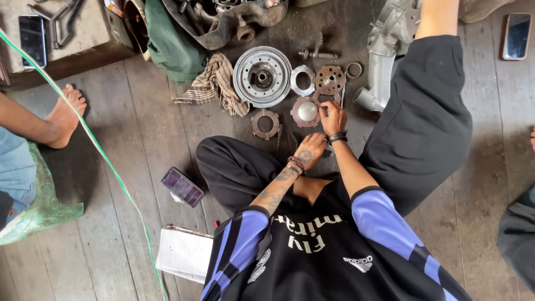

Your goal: Assembling a carburetor component by carefully inserting a small metal pin into a housing while sitting on the floor.

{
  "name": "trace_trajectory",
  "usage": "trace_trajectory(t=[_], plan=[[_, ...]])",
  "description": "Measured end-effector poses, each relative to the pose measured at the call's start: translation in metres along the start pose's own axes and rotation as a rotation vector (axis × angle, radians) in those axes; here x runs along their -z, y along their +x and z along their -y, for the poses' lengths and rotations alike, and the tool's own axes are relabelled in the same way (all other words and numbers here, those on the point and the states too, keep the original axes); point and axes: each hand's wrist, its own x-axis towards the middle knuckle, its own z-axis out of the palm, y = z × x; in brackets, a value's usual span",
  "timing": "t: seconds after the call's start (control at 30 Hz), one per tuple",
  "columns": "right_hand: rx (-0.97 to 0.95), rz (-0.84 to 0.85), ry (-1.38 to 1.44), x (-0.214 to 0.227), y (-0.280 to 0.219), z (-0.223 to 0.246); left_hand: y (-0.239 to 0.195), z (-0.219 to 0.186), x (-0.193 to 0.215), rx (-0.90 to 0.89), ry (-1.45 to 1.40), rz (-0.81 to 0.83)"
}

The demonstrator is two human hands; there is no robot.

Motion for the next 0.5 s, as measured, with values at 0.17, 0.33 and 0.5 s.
trace_trajectory(t=[0.17, 0.33, 0.5], plan=[[-0.007, 0.107, 0.017, 0.021, 0.013, 0.006, 0.002, -0.006, -0.033, -0.144, 0.05, -0.01], [-0.048, 0.225, -0.016, 0.007, 0.025, -0.009, -0.008, -0.028, -0.095, -0.228, 0.112, 0.141], [0.005, 0.29, -0.019, 0.053, 0.06, 0.006, -0.02, -0.031, -0.162, -0.146, 0.294, 0.382]])
